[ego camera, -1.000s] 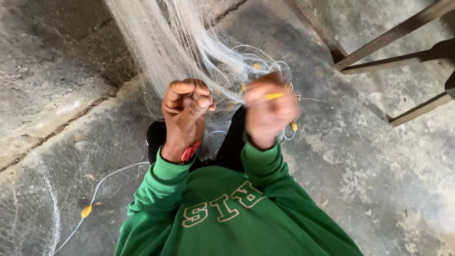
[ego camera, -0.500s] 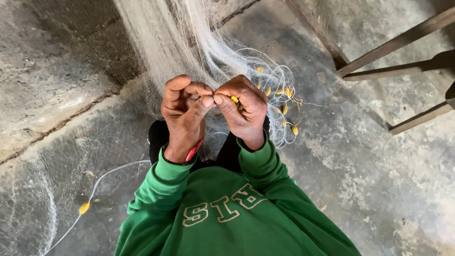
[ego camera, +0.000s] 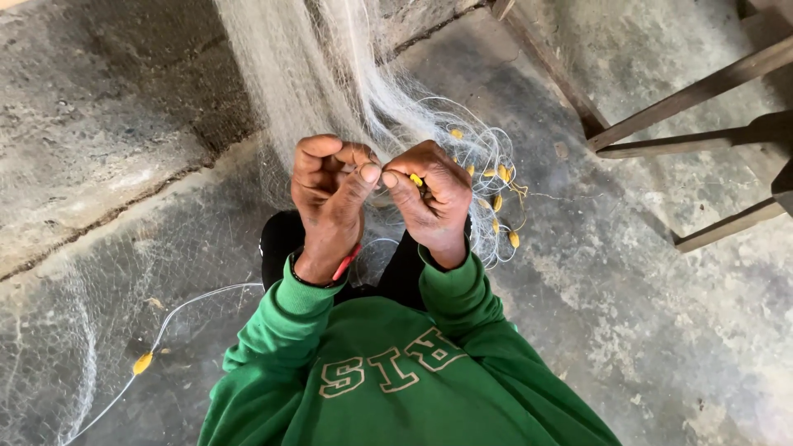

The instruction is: Repairing a fishing net by threading a shuttle tool through the mesh to attach floats

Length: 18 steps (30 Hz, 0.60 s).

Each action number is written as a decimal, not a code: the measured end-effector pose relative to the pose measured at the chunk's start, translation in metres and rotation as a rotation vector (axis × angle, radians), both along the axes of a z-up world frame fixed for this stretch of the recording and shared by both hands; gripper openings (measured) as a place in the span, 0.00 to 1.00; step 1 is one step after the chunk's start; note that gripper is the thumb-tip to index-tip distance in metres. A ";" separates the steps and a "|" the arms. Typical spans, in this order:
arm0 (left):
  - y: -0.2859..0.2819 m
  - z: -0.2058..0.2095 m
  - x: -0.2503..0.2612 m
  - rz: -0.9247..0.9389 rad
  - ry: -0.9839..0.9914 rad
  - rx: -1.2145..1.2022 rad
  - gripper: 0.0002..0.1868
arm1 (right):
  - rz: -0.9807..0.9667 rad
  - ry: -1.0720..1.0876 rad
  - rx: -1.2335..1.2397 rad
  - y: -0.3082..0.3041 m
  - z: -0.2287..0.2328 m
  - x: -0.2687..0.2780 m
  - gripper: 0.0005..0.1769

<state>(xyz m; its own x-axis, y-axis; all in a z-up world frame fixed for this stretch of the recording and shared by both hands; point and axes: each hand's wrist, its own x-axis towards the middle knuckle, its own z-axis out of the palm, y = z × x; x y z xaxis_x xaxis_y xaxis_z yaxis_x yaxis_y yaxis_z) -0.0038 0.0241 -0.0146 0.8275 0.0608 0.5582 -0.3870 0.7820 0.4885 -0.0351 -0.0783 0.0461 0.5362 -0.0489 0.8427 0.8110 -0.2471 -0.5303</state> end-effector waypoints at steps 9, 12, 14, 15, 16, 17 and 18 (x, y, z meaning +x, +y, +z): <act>0.001 0.008 -0.006 0.031 0.006 0.083 0.19 | 0.003 0.018 -0.002 -0.001 0.004 -0.001 0.06; 0.002 0.004 -0.002 -0.010 -0.005 0.026 0.20 | 0.004 -0.002 -0.007 0.003 0.012 0.000 0.06; 0.003 0.005 -0.003 0.000 -0.009 0.018 0.20 | 0.009 -0.003 -0.012 0.004 0.012 -0.002 0.06; 0.003 0.005 -0.003 0.008 -0.009 0.011 0.20 | 0.011 0.001 -0.015 0.004 0.012 -0.001 0.06; 0.003 0.005 -0.003 0.012 -0.012 0.010 0.20 | 0.014 -0.002 -0.016 0.005 0.012 -0.001 0.06; 0.004 0.006 -0.003 0.013 -0.014 0.008 0.19 | 0.016 0.001 -0.018 0.005 0.012 -0.001 0.06; 0.004 0.005 -0.002 0.013 -0.014 0.006 0.19 | 0.016 0.005 -0.020 0.004 0.012 -0.001 0.07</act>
<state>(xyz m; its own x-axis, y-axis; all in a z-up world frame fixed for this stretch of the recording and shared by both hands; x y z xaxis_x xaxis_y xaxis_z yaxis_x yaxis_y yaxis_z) -0.0062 0.0277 -0.0092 0.8185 0.0686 0.5703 -0.4043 0.7740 0.4872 -0.0361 -0.0738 0.0583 0.5412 -0.0233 0.8406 0.8122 -0.2443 -0.5297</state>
